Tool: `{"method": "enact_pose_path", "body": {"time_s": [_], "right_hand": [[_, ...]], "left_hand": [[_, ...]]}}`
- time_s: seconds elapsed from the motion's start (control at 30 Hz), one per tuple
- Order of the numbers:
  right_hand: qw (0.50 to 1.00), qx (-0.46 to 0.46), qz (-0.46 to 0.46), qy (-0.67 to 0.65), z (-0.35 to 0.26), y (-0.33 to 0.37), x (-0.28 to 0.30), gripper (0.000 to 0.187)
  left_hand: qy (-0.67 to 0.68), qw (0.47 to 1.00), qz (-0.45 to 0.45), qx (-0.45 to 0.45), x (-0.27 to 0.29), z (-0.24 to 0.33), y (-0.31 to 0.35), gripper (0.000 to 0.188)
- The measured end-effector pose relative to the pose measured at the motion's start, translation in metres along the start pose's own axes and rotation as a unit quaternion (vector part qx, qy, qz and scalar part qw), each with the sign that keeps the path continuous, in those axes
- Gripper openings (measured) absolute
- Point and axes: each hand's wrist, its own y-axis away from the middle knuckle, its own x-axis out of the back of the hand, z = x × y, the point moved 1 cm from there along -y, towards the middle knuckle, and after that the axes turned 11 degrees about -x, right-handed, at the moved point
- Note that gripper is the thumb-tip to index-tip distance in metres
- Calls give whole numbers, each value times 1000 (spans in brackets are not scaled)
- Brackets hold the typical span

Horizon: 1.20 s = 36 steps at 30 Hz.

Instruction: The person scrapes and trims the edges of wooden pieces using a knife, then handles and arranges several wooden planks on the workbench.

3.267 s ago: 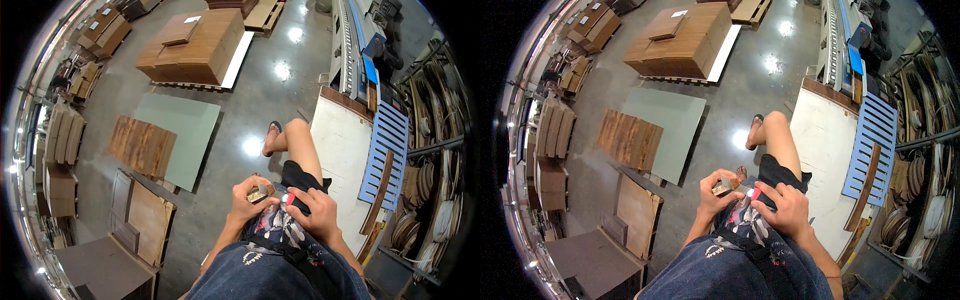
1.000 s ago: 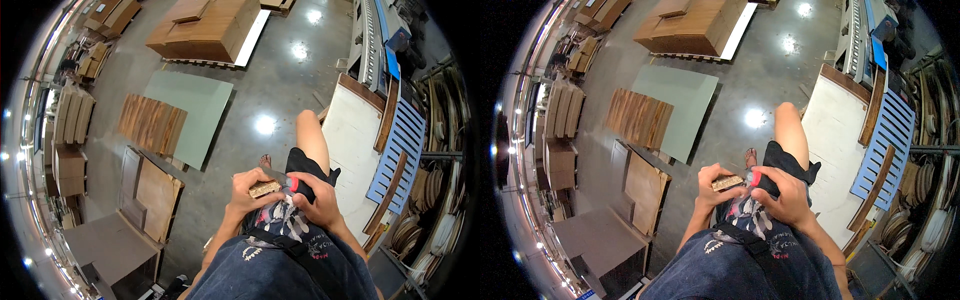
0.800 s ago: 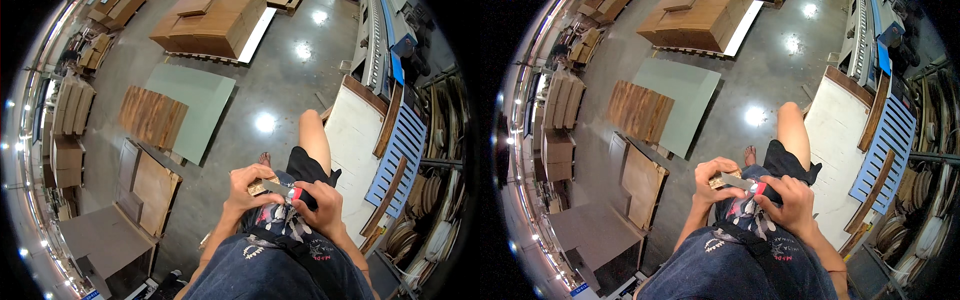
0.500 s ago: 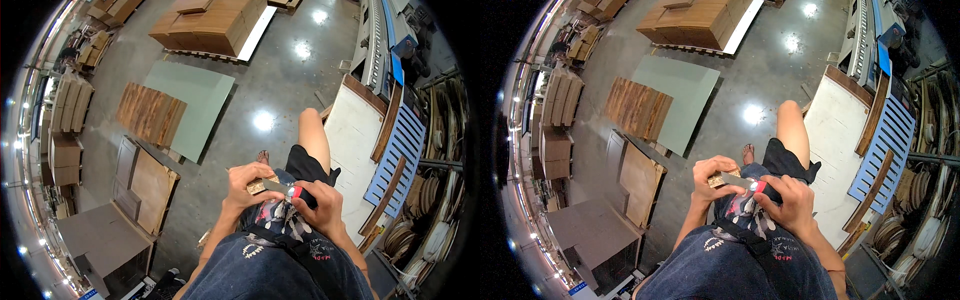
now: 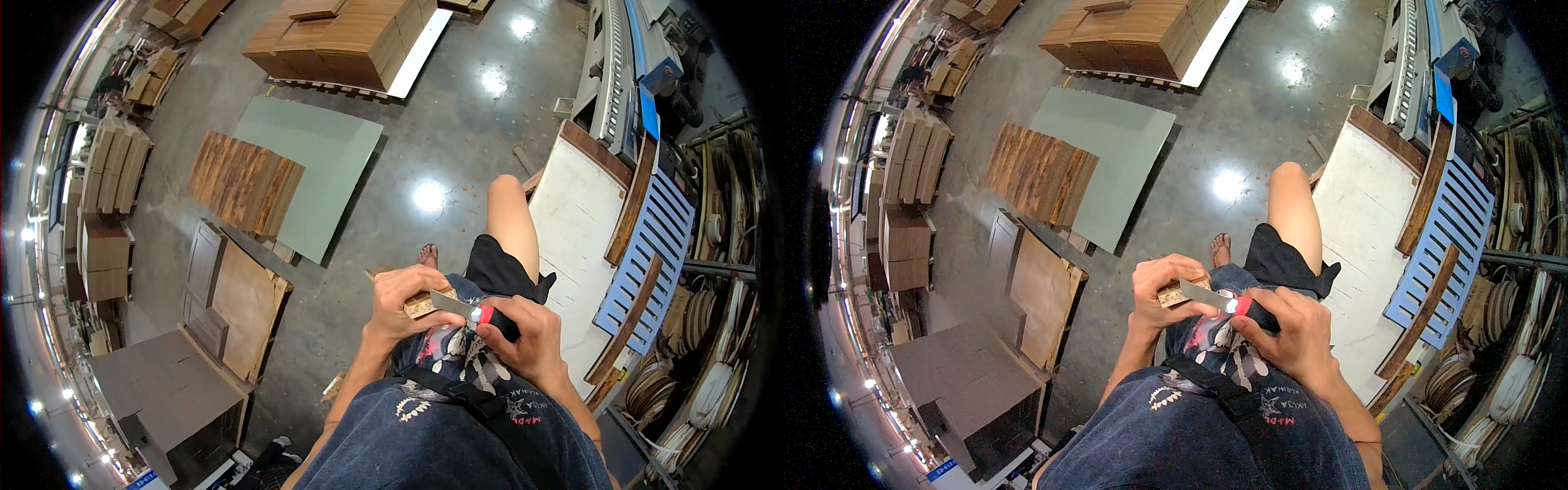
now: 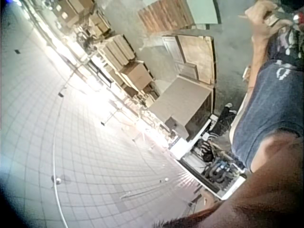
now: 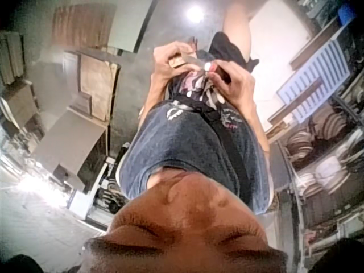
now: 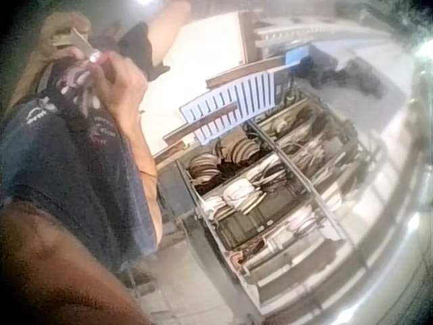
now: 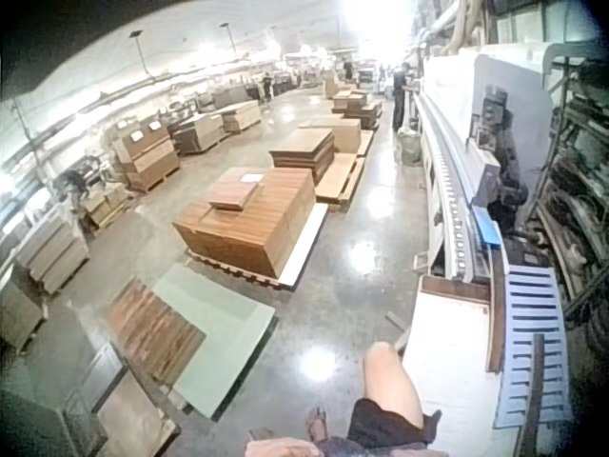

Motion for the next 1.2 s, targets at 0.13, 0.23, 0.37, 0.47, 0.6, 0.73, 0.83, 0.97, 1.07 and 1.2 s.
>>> {"method": "enact_pose_path", "body": {"time_s": [0.13,0.23,0.37,0.47,0.6,0.73,0.83,0.97,1.07,1.2], "right_hand": [[1000,-1,-8,-1,0,0,0,39],[1000,5,-6,-1,2,0,-1,38],[1000,-8,-13,-7,2,1,-3,38],[1000,6,-1,13,2,0,-4,39],[1000,6,5,14,3,-1,-5,40],[1000,7,-9,19,1,0,-2,39],[1000,12,-15,14,0,0,0,39],[1000,13,-16,9,1,1,2,39],[1000,8,-23,3,3,1,0,39],[1000,2,-27,-10,4,1,-1,39]], "left_hand": [[-4,1000,-7,2,1,0,1,51],[-6,1000,-14,1,2,0,2,50],[-12,1000,-27,10,3,2,2,46],[-15,999,-29,16,4,2,3,44],[1,1000,-21,13,2,-1,7,44],[1,999,-32,20,2,0,8,45],[19,999,-29,14,2,-1,7,46],[26,999,-28,17,1,0,4,47],[22,999,-37,19,1,0,5,45],[10,999,-45,14,1,2,7,43]]}}
